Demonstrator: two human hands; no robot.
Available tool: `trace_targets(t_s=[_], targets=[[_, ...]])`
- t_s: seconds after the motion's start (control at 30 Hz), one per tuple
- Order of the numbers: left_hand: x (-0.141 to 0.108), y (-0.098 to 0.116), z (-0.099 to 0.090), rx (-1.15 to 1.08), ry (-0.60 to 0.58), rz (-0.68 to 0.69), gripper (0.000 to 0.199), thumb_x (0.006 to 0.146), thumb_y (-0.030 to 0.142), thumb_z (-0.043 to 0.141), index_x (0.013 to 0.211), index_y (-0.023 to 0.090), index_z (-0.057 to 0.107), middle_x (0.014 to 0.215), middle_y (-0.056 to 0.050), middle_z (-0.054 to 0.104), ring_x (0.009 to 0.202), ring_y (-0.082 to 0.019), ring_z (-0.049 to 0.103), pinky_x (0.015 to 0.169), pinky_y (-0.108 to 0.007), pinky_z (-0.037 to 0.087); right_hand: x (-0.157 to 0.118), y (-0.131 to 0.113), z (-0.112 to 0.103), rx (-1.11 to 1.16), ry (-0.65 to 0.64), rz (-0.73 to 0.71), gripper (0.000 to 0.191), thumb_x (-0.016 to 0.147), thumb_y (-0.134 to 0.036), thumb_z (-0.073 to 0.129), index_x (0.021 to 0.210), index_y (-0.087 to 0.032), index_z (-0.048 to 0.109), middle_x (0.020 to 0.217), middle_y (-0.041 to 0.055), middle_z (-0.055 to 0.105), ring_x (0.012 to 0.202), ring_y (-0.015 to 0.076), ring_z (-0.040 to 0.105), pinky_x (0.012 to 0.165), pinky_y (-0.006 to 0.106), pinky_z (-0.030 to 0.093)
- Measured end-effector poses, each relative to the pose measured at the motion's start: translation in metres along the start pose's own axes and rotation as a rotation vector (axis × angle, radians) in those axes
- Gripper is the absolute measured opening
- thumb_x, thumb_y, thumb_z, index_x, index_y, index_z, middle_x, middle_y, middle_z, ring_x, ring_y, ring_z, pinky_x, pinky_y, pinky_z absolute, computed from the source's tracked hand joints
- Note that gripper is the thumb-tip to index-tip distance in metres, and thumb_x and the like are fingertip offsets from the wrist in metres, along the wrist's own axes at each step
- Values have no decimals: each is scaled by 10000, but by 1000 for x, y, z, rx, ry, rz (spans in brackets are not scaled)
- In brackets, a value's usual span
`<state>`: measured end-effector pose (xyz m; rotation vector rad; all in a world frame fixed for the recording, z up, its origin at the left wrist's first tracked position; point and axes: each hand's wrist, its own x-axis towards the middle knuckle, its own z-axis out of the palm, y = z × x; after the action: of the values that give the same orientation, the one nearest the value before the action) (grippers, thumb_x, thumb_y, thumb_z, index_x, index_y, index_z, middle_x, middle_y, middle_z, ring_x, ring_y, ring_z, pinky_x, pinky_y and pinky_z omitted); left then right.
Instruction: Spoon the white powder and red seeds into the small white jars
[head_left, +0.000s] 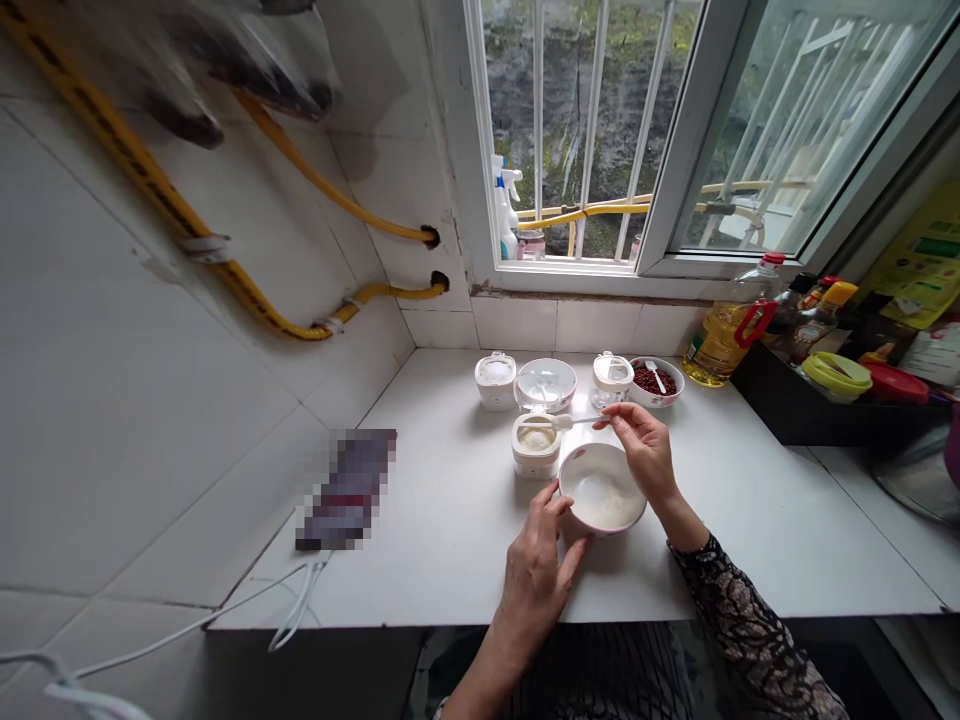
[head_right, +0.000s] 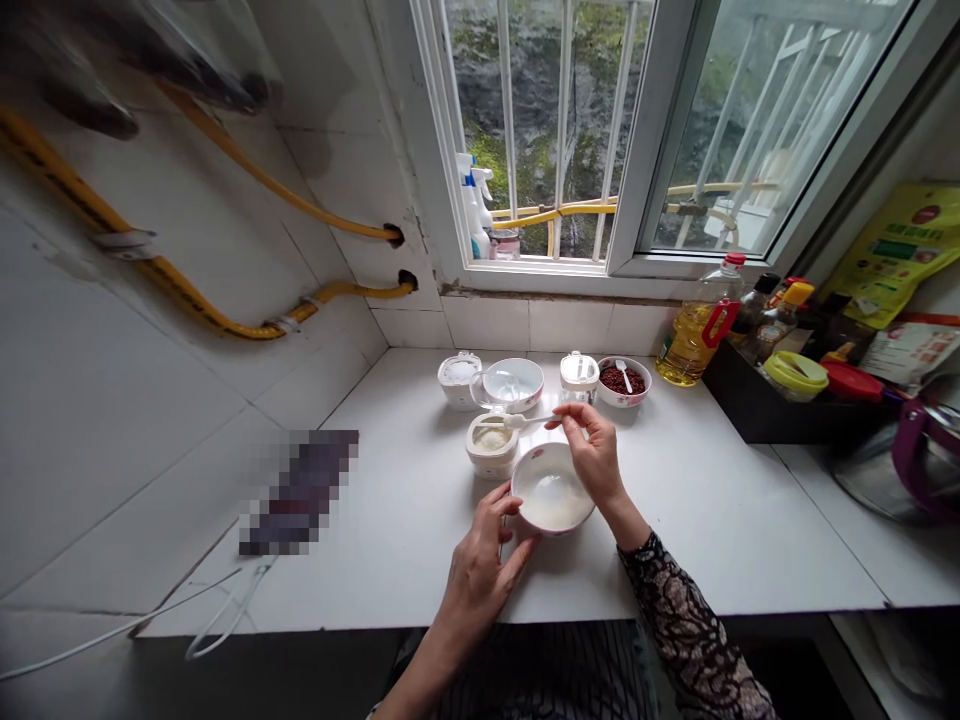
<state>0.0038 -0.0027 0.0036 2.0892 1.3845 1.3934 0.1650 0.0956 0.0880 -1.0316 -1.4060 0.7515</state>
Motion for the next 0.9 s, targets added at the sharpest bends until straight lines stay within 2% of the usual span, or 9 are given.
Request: trace_targets(t_s=[0.07, 0.17, 0.23, 0.3, 0.37, 0.47, 0.63, 0.8, 0.9], targets=[[0, 0, 0, -2, -4, -5, 363, 913, 194, 593, 1250, 245, 467, 1343, -128, 564, 1166, -260, 651, 785, -345, 631, -3, -4, 7, -129, 3, -198, 143, 934, -296, 545, 946, -218, 666, 867, 59, 738, 846, 220, 687, 831, 380, 519], [0, 1, -1, 4, -3, -4, 362, 914, 193, 590, 1250, 246, 467, 1341, -126, 566, 1163, -260, 654, 790, -352, 632, -6, -6, 14, -326, -108, -516, 184, 947, -179, 504, 933, -238, 679, 892, 62, 739, 953, 236, 673, 923, 422, 486], [0, 1, -2, 6, -3, -1, 358, 915, 192, 589, 1248, 244, 467, 1338, -129, 567, 1164, -262, 654, 795, -357, 632, -8, -7, 14, -393, -166, -624, 224, 939, -131, 485, 942, -242, 679, 866, 54, 741, 962, 237, 673, 976, 451, 454], [0, 1, -2, 5, -7, -1, 358, 916, 192, 591, 1248, 243, 467, 1341, -132, 566, 1166, -262, 652, 798, -359, 631, -9, -7, 10, -409, -130, -604, 233, 935, -123, 479, 959, -240, 679, 882, 61, 740, 952, 239, 670, 973, 454, 456], [0, 1, -2, 6, -8, 0, 359, 913, 192, 596, 1245, 242, 467, 1342, -134, 567, 1163, -261, 653, 800, -359, 630, -9, -7, 2, -399, -63, -526, 214, 924, -139, 491, 945, -235, 681, 885, 72, 733, 953, 249, 658, 920, 436, 482], [1, 2, -3, 16, -6, 1, 377, 902, 183, 607, 1247, 241, 468, 1343, -133, 569, 1154, -254, 658, 801, -351, 628, -6, -5, -16, -419, -37, -458, 188, 880, -148, 506, 849, -238, 668, 776, 46, 701, 887, 253, 641, 889, 427, 486], [0, 2, -3, 22, -9, -4, 377, 900, 181, 605, 1246, 235, 467, 1351, -137, 563, 1156, -248, 654, 774, -324, 625, 0, 5, -36, -623, -172, -535, 186, 779, -101, 505, 674, -230, 588, 635, 13, 615, 709, 215, 588, 840, 402, 455], [0, 1, -2, 11, -5, 8, 341, 913, 178, 585, 1231, 228, 474, 1343, -142, 560, 1120, -235, 664, 726, -296, 623, -5, 11, -27, -644, -357, -533, 190, 757, -83, 486, 640, -223, 539, 592, -7, 568, 626, 173, 534, 825, 372, 446], [0, 1, -2, 9, 0, 3, 356, 905, 174, 601, 1234, 229, 476, 1348, -143, 561, 1085, -233, 679, 721, -301, 626, -8, 13, -21, -570, -368, -474, 191, 754, -83, 483, 642, -227, 542, 587, -21, 562, 616, 165, 527, 882, 384, 444]])
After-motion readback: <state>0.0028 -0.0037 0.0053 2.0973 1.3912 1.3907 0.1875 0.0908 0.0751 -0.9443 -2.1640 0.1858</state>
